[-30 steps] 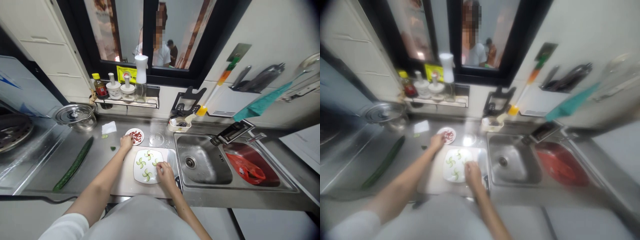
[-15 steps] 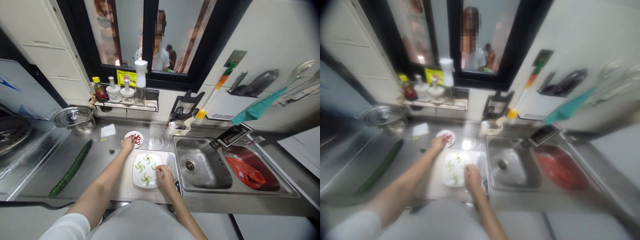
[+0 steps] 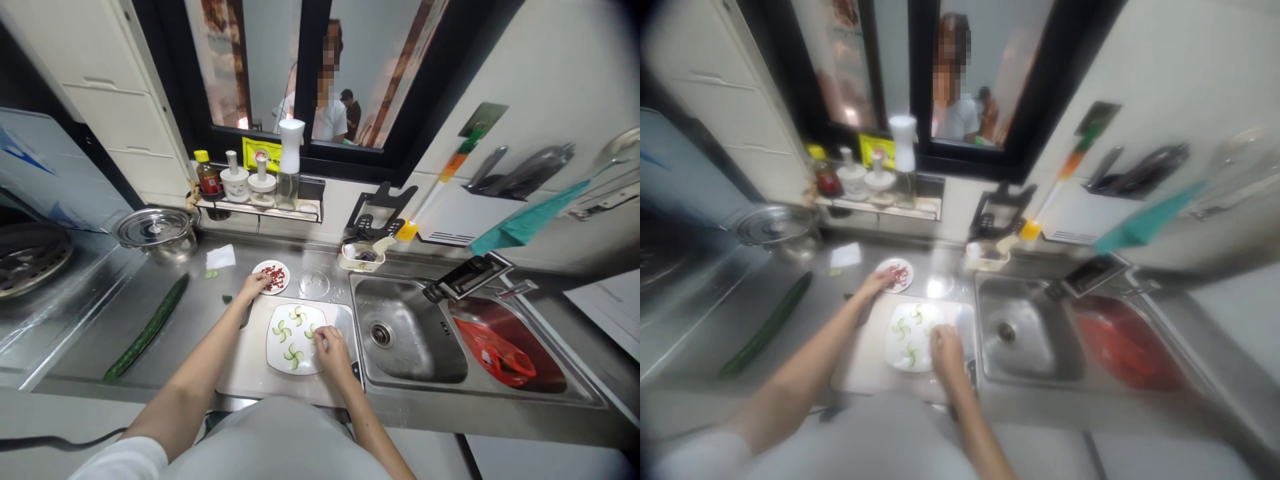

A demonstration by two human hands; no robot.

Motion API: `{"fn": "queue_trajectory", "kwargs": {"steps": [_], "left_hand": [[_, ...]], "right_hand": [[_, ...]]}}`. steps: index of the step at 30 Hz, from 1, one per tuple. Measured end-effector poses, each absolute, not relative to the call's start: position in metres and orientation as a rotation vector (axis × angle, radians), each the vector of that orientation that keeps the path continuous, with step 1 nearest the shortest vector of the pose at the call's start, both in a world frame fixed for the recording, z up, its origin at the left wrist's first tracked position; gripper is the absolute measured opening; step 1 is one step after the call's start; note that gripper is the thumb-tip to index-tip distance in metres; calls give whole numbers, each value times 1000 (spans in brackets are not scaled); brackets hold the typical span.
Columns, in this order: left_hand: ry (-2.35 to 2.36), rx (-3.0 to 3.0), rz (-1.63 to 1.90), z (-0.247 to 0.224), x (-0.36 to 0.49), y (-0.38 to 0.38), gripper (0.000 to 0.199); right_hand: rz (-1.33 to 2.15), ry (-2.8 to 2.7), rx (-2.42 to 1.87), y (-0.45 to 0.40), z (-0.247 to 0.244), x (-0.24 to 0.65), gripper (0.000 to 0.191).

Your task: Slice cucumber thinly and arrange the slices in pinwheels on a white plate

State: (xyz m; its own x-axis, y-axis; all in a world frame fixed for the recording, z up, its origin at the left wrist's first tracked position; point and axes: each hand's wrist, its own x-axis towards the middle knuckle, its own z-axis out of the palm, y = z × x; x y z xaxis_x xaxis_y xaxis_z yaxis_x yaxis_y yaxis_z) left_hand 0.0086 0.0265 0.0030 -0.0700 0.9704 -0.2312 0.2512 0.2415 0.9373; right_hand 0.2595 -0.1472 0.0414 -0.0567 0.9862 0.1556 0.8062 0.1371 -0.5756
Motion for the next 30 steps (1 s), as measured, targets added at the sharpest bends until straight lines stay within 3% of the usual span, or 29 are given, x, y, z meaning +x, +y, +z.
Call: {"fn": "queue_trajectory", "kwargs": {"steps": [5,12,18,22,30], "left_hand": [[1427,1092,935,3,4,23,51],[1651,1162,871,-7,-15,23,38],[2025,1708,494,-6,-31,21,24],[2037,1857,340,-4,-29,22,20],[1989,1621,481,-7,-36,33,24]], "right_hand": [[482,-1914,-1719,-147,41,258,26],[507,-1907,-1724,-151,42,261,26],[521,-1896,-1723,-151,39,261,26],[517,-1894,-1720,-150,41,260,27],[488,-1909,-1716,-150,40,263,26]]}}
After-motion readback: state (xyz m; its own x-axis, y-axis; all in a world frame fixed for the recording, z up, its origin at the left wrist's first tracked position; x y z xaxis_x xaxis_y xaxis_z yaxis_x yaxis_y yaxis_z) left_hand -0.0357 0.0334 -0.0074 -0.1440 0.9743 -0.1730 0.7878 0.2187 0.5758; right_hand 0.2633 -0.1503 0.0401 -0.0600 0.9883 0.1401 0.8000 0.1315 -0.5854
